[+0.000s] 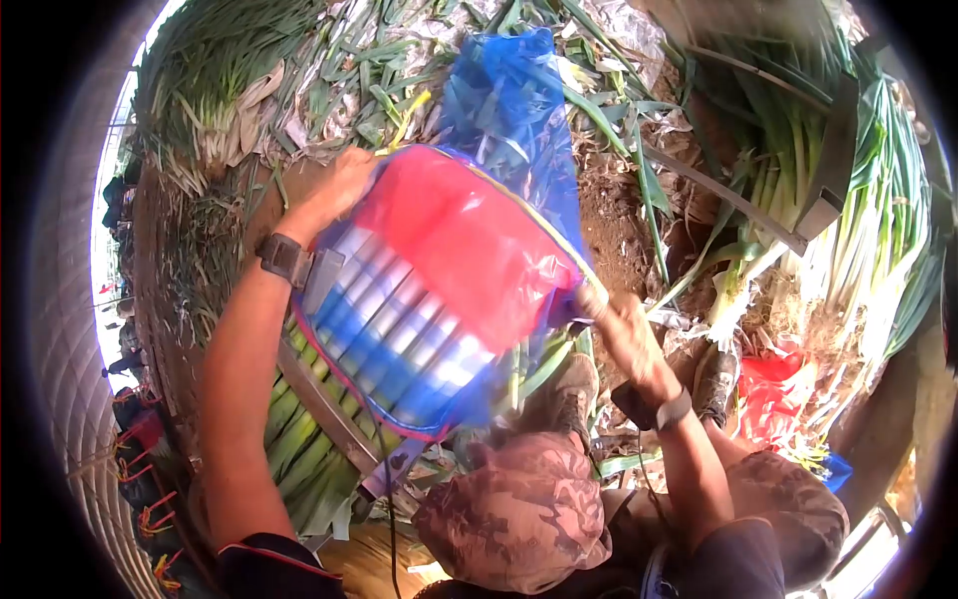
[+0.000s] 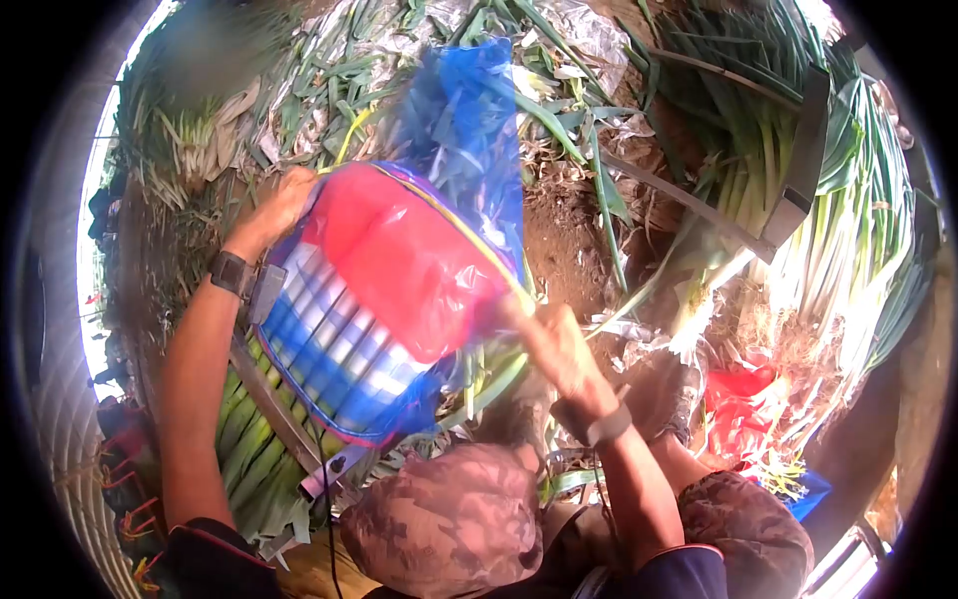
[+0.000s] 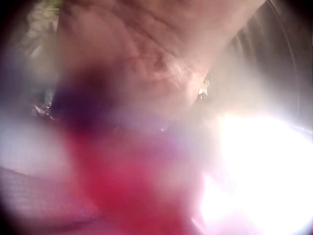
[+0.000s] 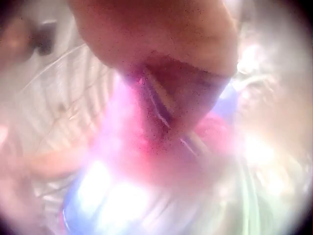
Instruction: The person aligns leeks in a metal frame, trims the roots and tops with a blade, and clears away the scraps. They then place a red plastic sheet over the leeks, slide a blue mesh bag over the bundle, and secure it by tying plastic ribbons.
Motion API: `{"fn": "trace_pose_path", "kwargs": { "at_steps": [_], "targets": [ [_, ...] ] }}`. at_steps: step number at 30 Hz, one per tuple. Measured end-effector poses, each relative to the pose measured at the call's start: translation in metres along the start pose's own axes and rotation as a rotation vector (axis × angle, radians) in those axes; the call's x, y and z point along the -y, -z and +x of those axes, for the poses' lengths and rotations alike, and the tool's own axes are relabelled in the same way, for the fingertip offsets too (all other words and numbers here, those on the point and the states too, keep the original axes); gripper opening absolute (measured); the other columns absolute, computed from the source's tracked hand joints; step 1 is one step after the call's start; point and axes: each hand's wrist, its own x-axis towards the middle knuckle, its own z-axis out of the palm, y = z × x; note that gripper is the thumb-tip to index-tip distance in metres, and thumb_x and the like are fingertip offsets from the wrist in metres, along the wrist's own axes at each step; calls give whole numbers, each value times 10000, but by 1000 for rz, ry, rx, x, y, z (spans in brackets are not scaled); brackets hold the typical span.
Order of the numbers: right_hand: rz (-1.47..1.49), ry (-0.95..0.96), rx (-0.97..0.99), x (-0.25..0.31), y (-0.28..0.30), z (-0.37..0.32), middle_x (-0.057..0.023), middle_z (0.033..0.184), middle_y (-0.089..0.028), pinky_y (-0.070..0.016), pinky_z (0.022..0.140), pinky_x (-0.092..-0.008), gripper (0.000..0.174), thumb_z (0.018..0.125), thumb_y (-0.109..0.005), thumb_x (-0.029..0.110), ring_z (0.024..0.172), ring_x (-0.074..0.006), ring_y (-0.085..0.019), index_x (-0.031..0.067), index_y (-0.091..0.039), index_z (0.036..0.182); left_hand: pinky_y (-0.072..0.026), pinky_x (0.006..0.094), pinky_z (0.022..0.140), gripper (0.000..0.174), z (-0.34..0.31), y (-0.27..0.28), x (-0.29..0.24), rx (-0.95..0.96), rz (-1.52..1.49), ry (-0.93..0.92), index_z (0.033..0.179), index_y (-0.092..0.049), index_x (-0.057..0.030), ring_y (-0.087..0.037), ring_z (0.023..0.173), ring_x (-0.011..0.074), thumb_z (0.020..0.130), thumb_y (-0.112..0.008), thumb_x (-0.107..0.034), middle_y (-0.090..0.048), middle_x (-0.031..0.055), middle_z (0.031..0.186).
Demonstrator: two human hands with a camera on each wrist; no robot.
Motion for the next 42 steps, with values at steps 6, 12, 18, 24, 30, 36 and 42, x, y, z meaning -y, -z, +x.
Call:
{"fn": "trace_pose_path", "kwargs": {
  "at_steps": [6,12,18,24,30,36,42],
  "targets": [
    [-660,648,421,-26,-70,-33,-145,651,-597,-498,595,-426,256,898,-599,278,588,-324,-591,38,-632,815,-498,445,721,279,-37,-2,50,84,391,31,899,-661,52,-638,825,423,846,-481,-155,-650,263,897],
    [6,252,1094,-52,-112,-16,-201,1149,-618,-471,890,-423,414,873,-604,220,1050,-364,-588,23,-564,1235,-515,460,724,222,-80,6,68,468,819,-40,889,-677,34,-646,853,421,798,-501,-66,-651,267,924],
    [108,-257,1190,39,-84,-45,-270,1371,-446,-418,1027,-380,840,785,-703,440,1219,-289,-502,-46,-385,1391,-474,386,904,366,-128,12,-1,157,398,27,1163,-628,-38,-598,1058,360,815,-516,-43,-632,231,1101],
    [-61,304,1563,107,-95,-21,-267,1463,-305,-392,1042,-417,901,796,-642,597,1287,-301,-418,64,-323,1449,-446,377,986,404,-247,61,-67,17,-159,-115,1275,-550,-21,-566,1139,241,912,-611,-189,-608,140,1221],
    [174,366,1087,113,-38,-72,-272,1401,-385,-388,1038,-456,770,837,-627,558,1249,-305,-456,46,-428,1376,-460,319,956,395,-397,61,-81,-125,-350,-27,1269,-569,-58,-580,1096,164,908,-633,-206,-636,84,1157],
    [-908,273,635,94,17,-66,-97,1176,-634,-496,877,-318,445,840,-686,118,994,-170,-618,13,-565,1255,-512,360,720,242,-536,-35,-86,-274,151,568,899,-662,-2,-660,749,291,850,-646,-239,-670,168,773],
    [-913,68,643,94,18,-126,-120,1075,-669,-538,791,-288,424,848,-663,122,933,-151,-651,49,-581,1257,-472,492,628,304,-581,-163,-40,-555,499,884,777,-626,32,-615,708,410,847,-623,-263,-600,253,716]
  ]
}}
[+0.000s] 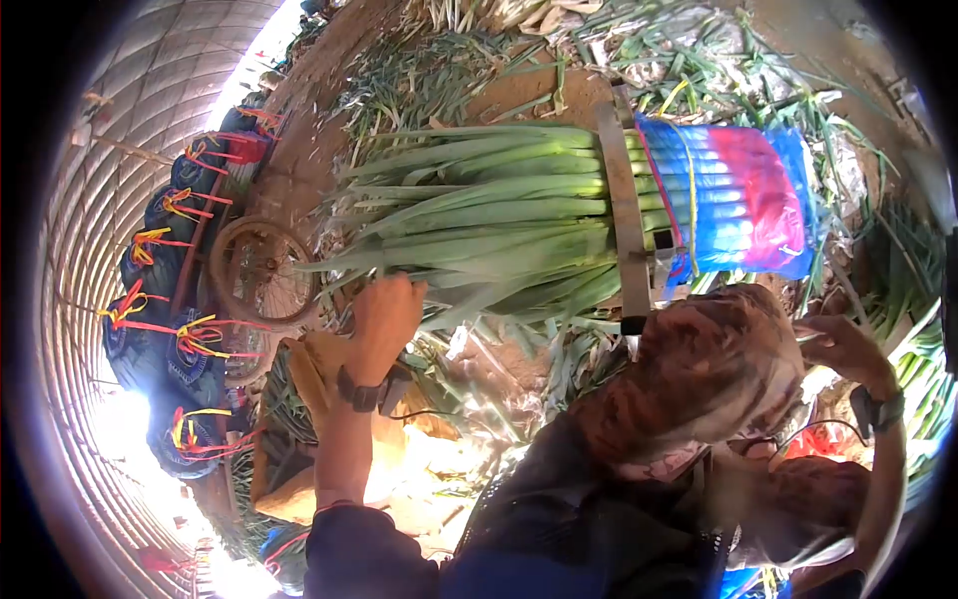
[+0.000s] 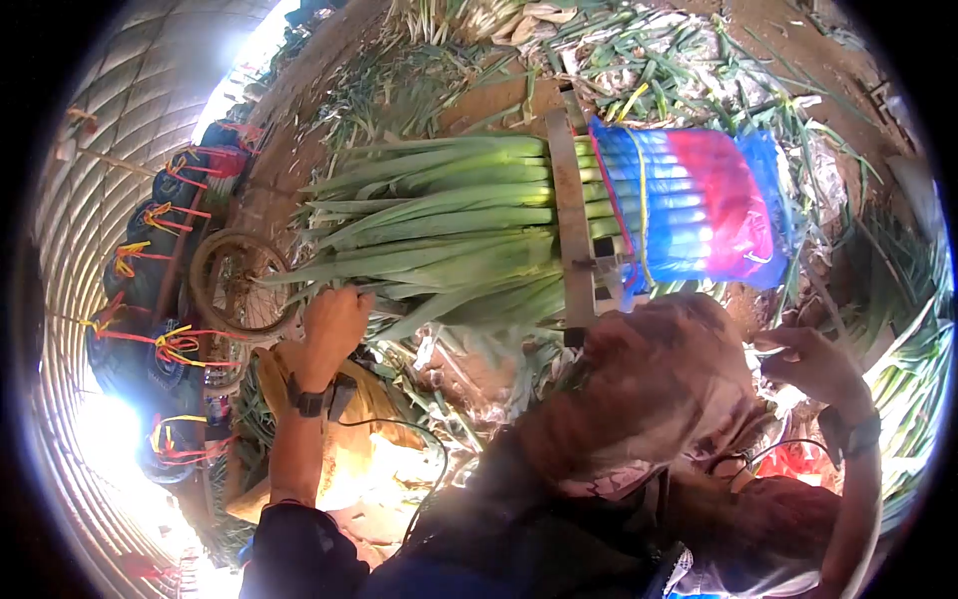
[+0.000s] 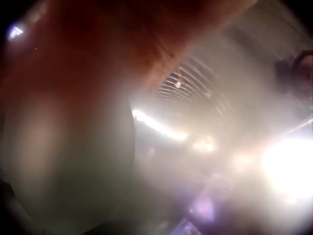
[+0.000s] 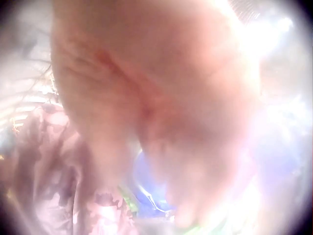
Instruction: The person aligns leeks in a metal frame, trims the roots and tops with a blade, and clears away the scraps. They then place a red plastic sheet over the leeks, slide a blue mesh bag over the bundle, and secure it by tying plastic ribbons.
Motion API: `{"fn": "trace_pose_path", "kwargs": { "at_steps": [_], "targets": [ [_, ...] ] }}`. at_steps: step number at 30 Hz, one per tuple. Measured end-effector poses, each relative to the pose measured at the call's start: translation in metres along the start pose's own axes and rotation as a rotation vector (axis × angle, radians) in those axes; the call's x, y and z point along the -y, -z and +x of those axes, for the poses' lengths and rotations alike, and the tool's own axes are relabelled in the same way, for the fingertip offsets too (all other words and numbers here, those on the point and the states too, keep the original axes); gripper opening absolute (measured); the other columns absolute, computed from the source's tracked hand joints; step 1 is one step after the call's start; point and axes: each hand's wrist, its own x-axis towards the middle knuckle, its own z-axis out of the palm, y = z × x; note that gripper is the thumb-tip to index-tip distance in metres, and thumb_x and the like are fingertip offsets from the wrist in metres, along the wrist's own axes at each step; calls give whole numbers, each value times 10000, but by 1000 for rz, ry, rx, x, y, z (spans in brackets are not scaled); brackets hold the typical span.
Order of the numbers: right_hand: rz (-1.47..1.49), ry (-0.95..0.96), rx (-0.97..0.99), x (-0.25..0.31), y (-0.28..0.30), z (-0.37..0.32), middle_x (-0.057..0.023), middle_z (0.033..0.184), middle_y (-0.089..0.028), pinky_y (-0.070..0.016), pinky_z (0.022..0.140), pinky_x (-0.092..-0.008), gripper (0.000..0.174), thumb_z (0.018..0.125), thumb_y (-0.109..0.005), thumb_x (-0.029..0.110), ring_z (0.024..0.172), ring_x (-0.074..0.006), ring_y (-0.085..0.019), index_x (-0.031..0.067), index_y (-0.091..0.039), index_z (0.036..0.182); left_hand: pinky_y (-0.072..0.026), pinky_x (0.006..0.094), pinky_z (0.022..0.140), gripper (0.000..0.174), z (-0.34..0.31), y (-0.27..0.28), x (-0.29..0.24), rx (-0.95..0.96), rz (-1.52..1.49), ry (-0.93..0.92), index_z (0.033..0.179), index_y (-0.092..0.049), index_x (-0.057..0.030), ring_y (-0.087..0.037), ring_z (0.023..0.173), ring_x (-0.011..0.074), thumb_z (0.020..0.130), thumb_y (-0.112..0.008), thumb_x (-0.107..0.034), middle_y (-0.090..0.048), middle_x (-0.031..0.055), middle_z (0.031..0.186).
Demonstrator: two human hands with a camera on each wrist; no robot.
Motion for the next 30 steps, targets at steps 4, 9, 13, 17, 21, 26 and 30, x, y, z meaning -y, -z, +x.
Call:
{"fn": "trace_pose_path", "kwargs": {
  "at_steps": [4,9,13,17,21,26,30],
  "targets": [
    [-148,135,-147,-35,-12,-12,-132,1102,-657,-539,783,-326,415,848,-677,115,945,-199,-667,40,-584,1245,-517,516,719,362,18,-24,-1,64,-149,165,752,-671,35,-640,777,443,812,-578,-310,-644,282,798],
    [-489,97,-147,-40,-13,-49,-144,1030,-681,-508,817,-364,403,858,-657,288,954,-263,-654,114,-617,1219,-516,517,716,307,23,-49,-6,1,-119,52,797,-689,23,-644,796,446,811,-609,-273,-654,272,808],
    [-425,129,-136,-77,-11,-61,-146,1048,-680,-497,866,-389,411,846,-643,330,981,-286,-650,93,-618,1180,-519,513,712,297,-16,-30,-23,122,-83,-36,758,-690,24,-645,790,436,826,-605,-252,-656,254,795],
    [-400,224,-116,-109,-14,-56,-122,1096,-670,-495,874,-366,407,856,-669,314,1000,-268,-641,97,-618,1196,-497,523,735,305,-70,-7,-52,199,-70,-109,747,-692,25,-637,805,432,838,-598,-251,-650,261,803],
    [-472,147,-127,-102,-11,-43,-136,1047,-678,-495,847,-383,395,835,-690,312,976,-293,-645,119,-642,1176,-470,520,714,245,-80,-8,-55,113,-56,-173,716,-692,-4,-633,747,417,812,-601,-210,-655,230,765],
    [-503,65,-198,-46,-3,-31,-185,988,-672,-488,827,-442,370,811,-645,352,963,-344,-635,105,-667,1086,-463,516,659,170,-82,-1,-49,16,-59,-346,662,-692,-35,-629,692,392,757,-613,-152,-650,197,711],
    [-466,129,-141,-50,-2,5,-187,1016,-669,-489,854,-427,425,825,-654,347,968,-358,-631,63,-643,1140,-477,506,639,165,-68,-2,-54,230,-113,-320,643,-685,-22,-628,674,394,738,-620,-140,-650,203,716]
  ]
}}
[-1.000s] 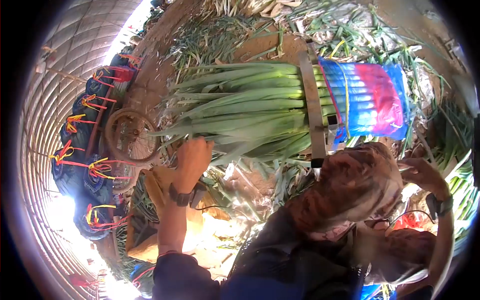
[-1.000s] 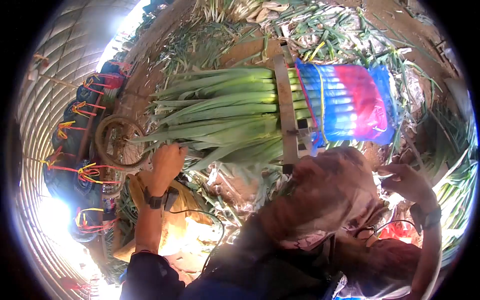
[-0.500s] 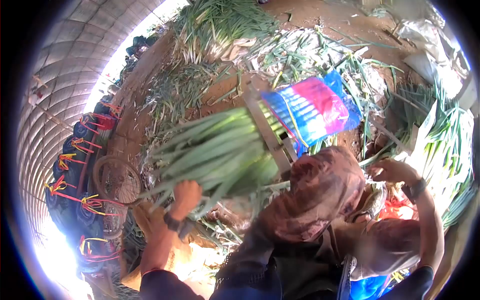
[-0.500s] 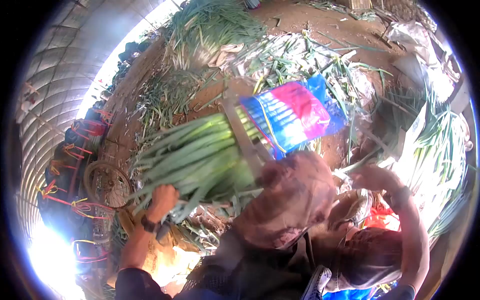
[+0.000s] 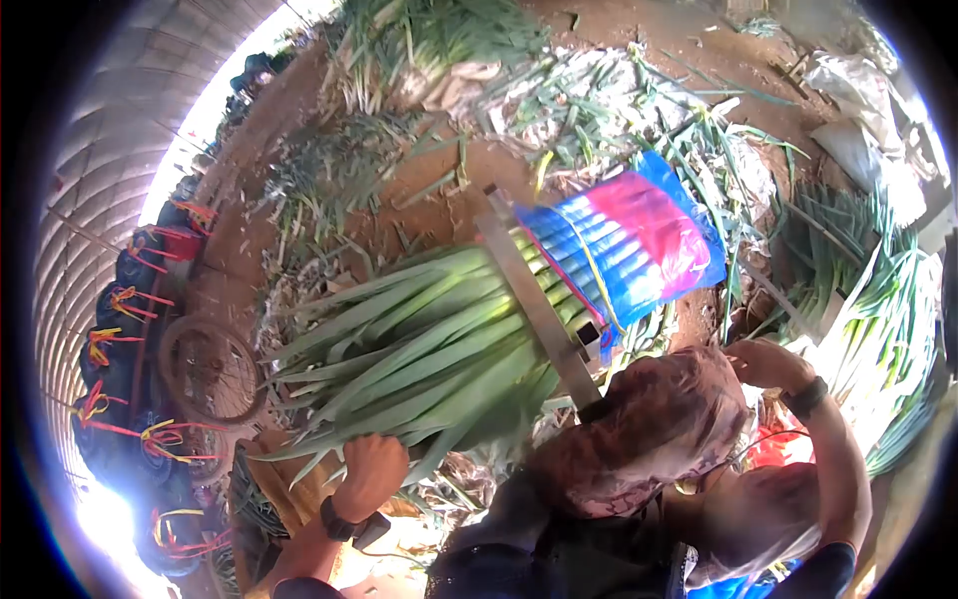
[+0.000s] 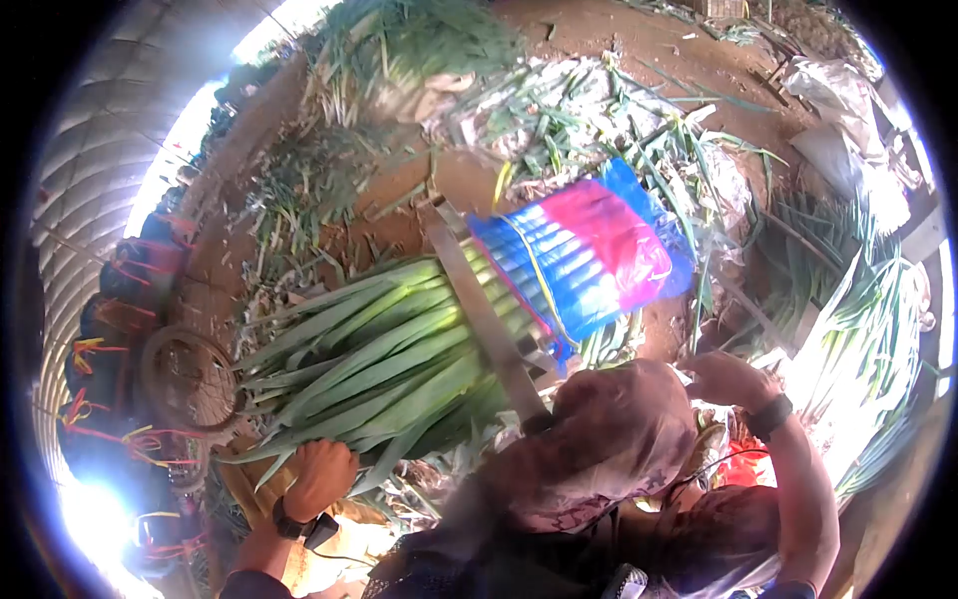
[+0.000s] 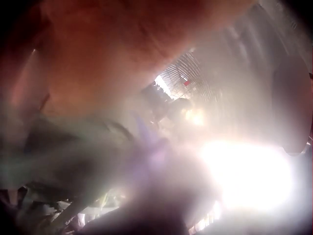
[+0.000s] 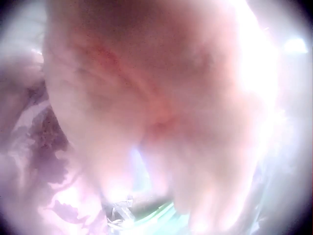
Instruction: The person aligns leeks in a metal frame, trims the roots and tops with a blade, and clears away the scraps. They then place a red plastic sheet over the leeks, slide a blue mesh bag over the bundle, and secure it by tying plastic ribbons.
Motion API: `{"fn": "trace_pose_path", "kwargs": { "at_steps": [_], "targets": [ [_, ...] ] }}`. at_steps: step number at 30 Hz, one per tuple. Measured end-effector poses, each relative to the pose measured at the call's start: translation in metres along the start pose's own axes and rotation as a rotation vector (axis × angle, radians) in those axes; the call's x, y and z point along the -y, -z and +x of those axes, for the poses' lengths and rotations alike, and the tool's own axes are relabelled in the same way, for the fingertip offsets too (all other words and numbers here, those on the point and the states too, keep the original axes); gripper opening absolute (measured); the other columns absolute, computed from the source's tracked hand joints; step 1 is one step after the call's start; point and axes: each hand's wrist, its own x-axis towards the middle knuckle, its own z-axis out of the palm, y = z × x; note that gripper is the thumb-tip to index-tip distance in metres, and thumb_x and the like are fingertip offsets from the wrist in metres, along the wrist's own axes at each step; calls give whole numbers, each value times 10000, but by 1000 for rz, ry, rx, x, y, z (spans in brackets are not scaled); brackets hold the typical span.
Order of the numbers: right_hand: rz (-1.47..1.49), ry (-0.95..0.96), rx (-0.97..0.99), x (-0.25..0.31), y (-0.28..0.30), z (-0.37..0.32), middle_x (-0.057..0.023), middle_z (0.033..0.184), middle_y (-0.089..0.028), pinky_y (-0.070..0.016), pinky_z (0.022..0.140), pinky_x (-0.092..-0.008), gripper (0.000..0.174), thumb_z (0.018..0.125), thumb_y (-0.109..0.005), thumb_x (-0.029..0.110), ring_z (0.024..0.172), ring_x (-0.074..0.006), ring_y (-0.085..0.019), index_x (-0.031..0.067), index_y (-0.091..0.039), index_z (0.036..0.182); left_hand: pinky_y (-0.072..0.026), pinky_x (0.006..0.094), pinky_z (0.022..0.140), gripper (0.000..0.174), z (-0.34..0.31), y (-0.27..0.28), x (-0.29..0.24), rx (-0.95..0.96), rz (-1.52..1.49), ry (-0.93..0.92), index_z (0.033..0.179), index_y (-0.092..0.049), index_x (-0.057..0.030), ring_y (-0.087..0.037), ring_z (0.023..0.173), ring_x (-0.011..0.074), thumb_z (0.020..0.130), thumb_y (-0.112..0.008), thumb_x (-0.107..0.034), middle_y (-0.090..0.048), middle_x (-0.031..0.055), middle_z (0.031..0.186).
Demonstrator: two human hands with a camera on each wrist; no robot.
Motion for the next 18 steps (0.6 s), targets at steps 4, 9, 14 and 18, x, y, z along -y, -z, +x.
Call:
{"fn": "trace_pose_path", "kwargs": {
  "at_steps": [4,9,14,18],
  "targets": [
    [33,-114,129,-19,-3,31,-186,1099,-649,-479,882,-420,475,838,-656,358,1022,-342,-618,37,-613,1184,-519,455,594,210,8,-24,10,244,-323,260,752,-693,8,-651,694,388,777,-641,-194,-669,208,765],
    [144,-70,71,-44,-7,79,-136,866,-688,-520,729,-343,403,814,-720,245,835,-220,-679,68,-628,1164,-537,241,476,290,14,-30,8,243,-1207,971,1092,-616,-13,-651,629,153,861,-662,-183,-674,70,824],
    [286,-294,200,-82,-25,109,-145,694,-670,-483,604,-379,293,791,-706,323,623,-254,-654,32,-720,817,-515,248,507,244,9,-27,11,386,-1012,965,1024,-632,-6,-632,601,127,902,-636,-217,-677,79,798],
    [325,-277,346,-114,-57,118,-73,619,-582,-470,627,-327,385,866,-654,361,569,-156,-553,-6,-652,750,-491,260,479,202,-15,-46,28,299,-1058,740,975,-633,-24,-597,558,115,928,-597,-217,-645,49,717]
  ]
}}
